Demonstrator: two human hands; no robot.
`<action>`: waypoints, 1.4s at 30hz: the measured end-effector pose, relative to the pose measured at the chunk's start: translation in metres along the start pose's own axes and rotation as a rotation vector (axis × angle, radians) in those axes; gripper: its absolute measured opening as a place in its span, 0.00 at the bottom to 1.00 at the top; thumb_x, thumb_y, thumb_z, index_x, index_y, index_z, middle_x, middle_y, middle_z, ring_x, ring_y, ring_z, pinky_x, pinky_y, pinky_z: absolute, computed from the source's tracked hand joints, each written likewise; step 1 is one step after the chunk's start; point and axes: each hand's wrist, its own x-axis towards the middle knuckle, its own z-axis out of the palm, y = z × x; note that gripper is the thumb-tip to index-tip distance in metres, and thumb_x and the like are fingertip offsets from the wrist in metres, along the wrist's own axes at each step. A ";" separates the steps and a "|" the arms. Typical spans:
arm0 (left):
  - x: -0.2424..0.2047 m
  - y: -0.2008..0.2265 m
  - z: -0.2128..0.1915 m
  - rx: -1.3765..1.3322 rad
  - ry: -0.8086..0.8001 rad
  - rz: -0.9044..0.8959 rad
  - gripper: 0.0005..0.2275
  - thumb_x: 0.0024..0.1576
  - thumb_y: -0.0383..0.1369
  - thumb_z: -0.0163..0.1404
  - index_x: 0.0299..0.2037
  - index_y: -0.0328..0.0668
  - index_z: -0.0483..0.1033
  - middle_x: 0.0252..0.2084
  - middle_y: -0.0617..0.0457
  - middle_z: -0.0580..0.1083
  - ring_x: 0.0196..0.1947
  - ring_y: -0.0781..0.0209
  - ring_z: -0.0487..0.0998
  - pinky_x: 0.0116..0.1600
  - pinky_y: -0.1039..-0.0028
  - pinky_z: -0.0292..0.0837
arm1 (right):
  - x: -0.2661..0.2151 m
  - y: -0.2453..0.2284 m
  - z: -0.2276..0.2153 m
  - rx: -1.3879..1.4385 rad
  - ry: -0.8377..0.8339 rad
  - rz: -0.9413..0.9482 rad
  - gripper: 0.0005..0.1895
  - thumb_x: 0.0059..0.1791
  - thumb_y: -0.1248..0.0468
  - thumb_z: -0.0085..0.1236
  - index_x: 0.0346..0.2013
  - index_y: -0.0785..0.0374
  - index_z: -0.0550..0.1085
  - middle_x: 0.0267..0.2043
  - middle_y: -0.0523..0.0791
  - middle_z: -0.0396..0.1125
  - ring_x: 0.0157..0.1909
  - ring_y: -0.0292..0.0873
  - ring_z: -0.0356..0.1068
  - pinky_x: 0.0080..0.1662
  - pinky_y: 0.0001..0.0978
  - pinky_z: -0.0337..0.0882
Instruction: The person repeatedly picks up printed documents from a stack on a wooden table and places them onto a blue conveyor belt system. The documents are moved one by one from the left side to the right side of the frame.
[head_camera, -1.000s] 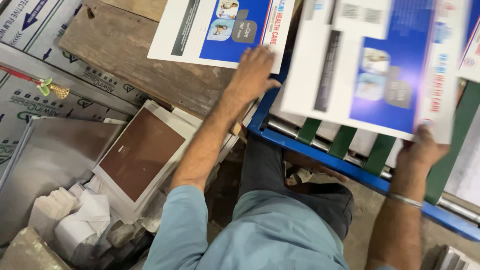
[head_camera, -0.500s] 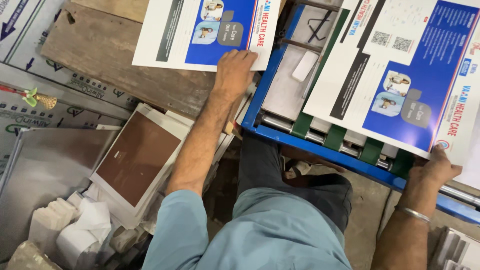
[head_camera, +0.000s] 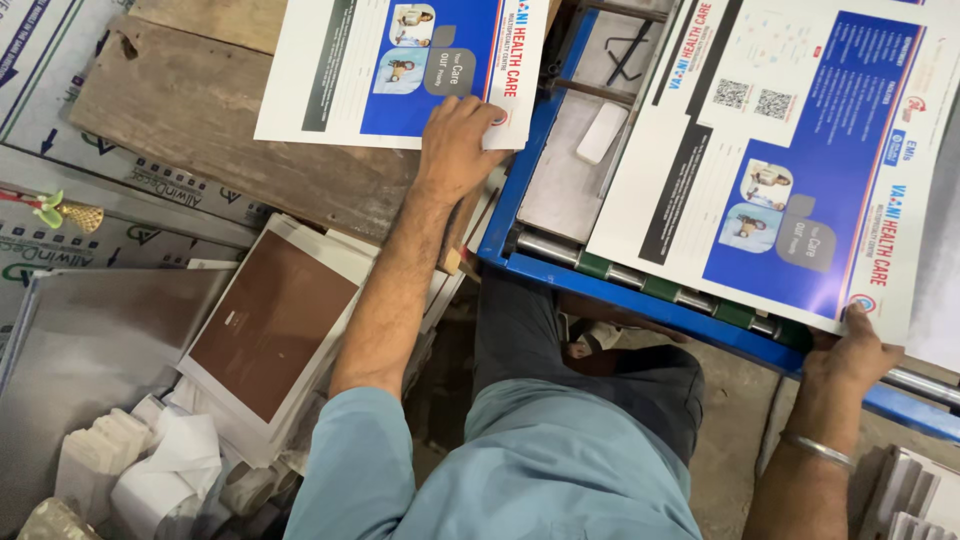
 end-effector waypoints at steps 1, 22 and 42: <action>0.001 0.001 -0.001 0.005 0.000 0.004 0.21 0.46 0.40 0.69 0.47 0.41 0.81 0.40 0.53 0.75 0.43 0.52 0.71 0.49 0.61 0.67 | -0.002 0.000 0.000 -0.008 -0.022 -0.016 0.26 0.57 0.75 0.56 0.66 0.63 0.56 0.66 0.55 0.66 0.61 0.53 0.75 0.52 0.48 0.85; 0.002 0.006 -0.004 0.024 -0.021 -0.009 0.23 0.46 0.44 0.70 0.46 0.40 0.80 0.42 0.50 0.74 0.46 0.49 0.72 0.52 0.58 0.66 | 0.035 -0.022 0.110 0.160 -0.140 0.040 0.21 0.58 0.73 0.43 0.67 0.72 0.62 0.61 0.57 0.70 0.58 0.54 0.81 0.52 0.49 0.86; 0.007 -0.008 -0.004 0.061 -0.103 0.022 0.23 0.49 0.41 0.66 0.51 0.38 0.79 0.50 0.42 0.77 0.51 0.43 0.76 0.56 0.54 0.69 | 0.016 -0.025 0.114 -0.156 -0.359 0.185 0.14 0.62 0.64 0.50 0.57 0.72 0.64 0.49 0.56 0.70 0.45 0.55 0.77 0.47 0.49 0.83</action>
